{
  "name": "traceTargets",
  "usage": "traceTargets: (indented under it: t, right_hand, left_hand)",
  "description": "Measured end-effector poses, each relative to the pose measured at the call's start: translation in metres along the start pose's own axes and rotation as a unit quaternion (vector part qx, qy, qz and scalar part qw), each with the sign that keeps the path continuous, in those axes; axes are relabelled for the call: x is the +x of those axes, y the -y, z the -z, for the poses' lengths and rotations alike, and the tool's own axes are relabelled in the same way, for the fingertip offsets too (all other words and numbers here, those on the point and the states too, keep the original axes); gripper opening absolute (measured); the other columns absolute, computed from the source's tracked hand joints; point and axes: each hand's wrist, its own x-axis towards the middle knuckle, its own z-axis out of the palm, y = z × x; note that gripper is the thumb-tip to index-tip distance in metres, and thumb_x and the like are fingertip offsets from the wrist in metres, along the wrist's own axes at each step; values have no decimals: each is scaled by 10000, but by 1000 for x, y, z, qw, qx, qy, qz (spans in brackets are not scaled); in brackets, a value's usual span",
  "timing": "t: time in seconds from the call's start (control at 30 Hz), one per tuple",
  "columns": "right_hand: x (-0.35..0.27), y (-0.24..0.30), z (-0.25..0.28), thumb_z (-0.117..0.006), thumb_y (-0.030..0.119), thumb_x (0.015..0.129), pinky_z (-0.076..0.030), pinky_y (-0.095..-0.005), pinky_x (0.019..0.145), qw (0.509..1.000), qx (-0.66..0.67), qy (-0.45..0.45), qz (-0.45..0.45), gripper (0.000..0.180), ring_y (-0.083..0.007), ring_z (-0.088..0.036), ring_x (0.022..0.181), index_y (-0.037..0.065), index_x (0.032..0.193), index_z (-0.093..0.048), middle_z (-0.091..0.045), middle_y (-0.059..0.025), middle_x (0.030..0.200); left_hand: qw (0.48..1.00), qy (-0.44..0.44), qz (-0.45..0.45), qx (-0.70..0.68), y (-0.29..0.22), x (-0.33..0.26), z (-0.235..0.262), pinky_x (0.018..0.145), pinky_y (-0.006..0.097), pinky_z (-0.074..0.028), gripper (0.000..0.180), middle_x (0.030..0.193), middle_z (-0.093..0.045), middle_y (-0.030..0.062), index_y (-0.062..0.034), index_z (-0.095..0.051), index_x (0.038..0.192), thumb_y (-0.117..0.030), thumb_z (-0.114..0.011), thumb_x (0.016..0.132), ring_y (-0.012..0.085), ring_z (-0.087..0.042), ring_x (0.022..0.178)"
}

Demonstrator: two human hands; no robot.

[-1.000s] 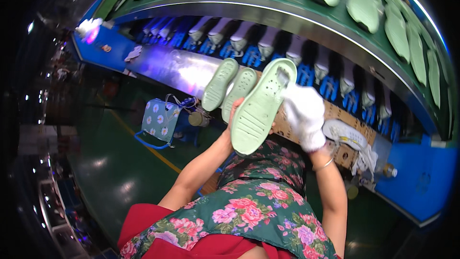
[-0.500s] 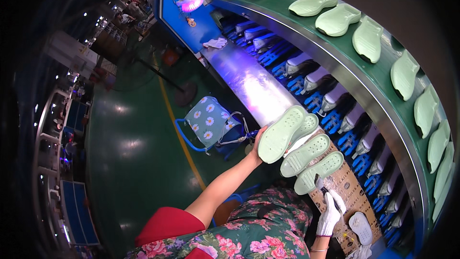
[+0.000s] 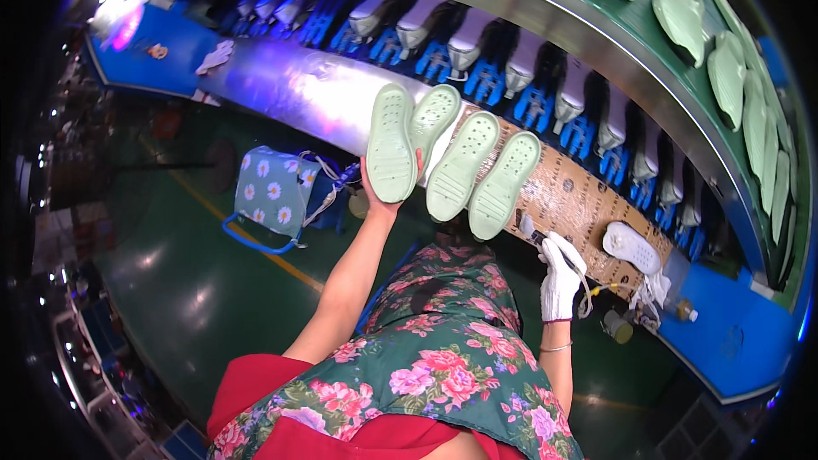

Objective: The person picks up a light green clog from a conveyor belt and uses a brush to apply white paint to the sole. They continue painting the sole of another clog, then place the painted clogs back on the conveyor. Finally, the person picks up a plastic bag from a nearby machine.

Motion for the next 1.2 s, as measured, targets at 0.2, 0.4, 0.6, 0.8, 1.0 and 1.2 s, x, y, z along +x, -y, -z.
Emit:
traceTargets:
  t: [0.2,0.4,0.6,0.8,1.0,1.2]
  right_hand:
    - [-8,-7,11,-703,12,858,-519,-240,625,999,35,-38,-7,226,-148,-659,716,-34,1079,-700,-722,-99,943]
    - [0,-8,11,-716,13,836,-531,-255,609,989,136,-60,-6,238,-184,-685,733,-52,1064,-695,-718,-110,917]
    - [5,-7,19,-679,84,894,-468,-243,603,948,311,-61,-36,232,-154,-613,760,-27,1098,-669,-670,-84,936]
    - [-12,12,20,-646,71,914,-479,-223,600,927,363,-89,6,273,-129,-598,727,-65,1151,-637,-648,-84,938]
    - [-13,25,42,-658,67,908,-491,-247,616,890,437,-121,46,218,-139,-597,713,-50,1091,-652,-655,-81,893]
    - [0,40,91,-648,103,930,-422,-204,480,913,383,-135,36,154,-80,-560,583,4,1043,-683,-657,-41,798]
  left_hand:
    - [996,-80,44,0,9,-28,12,1070,597,-380,808,1453,-409,230,-86,-357,1488,-628,-494,905,474,-403,1308]
    - [973,-130,191,4,7,-96,16,1078,510,-387,874,1440,-413,267,-37,-356,1464,-655,-545,876,419,-403,1332]
    - [893,-217,322,227,-30,-135,50,872,397,-505,637,958,-674,205,58,-664,1065,-543,-472,977,337,-632,936]
    - [844,-105,420,317,13,-88,1,802,381,-512,587,890,-673,155,38,-662,1015,-487,-401,1018,285,-637,867]
    - [739,19,453,499,118,-12,-19,759,326,-505,507,906,-643,97,43,-592,1203,-410,-458,1019,228,-640,860]
    - [782,-42,451,429,228,43,3,810,342,-518,486,997,-670,131,-24,-565,1309,-383,-530,985,264,-652,913]
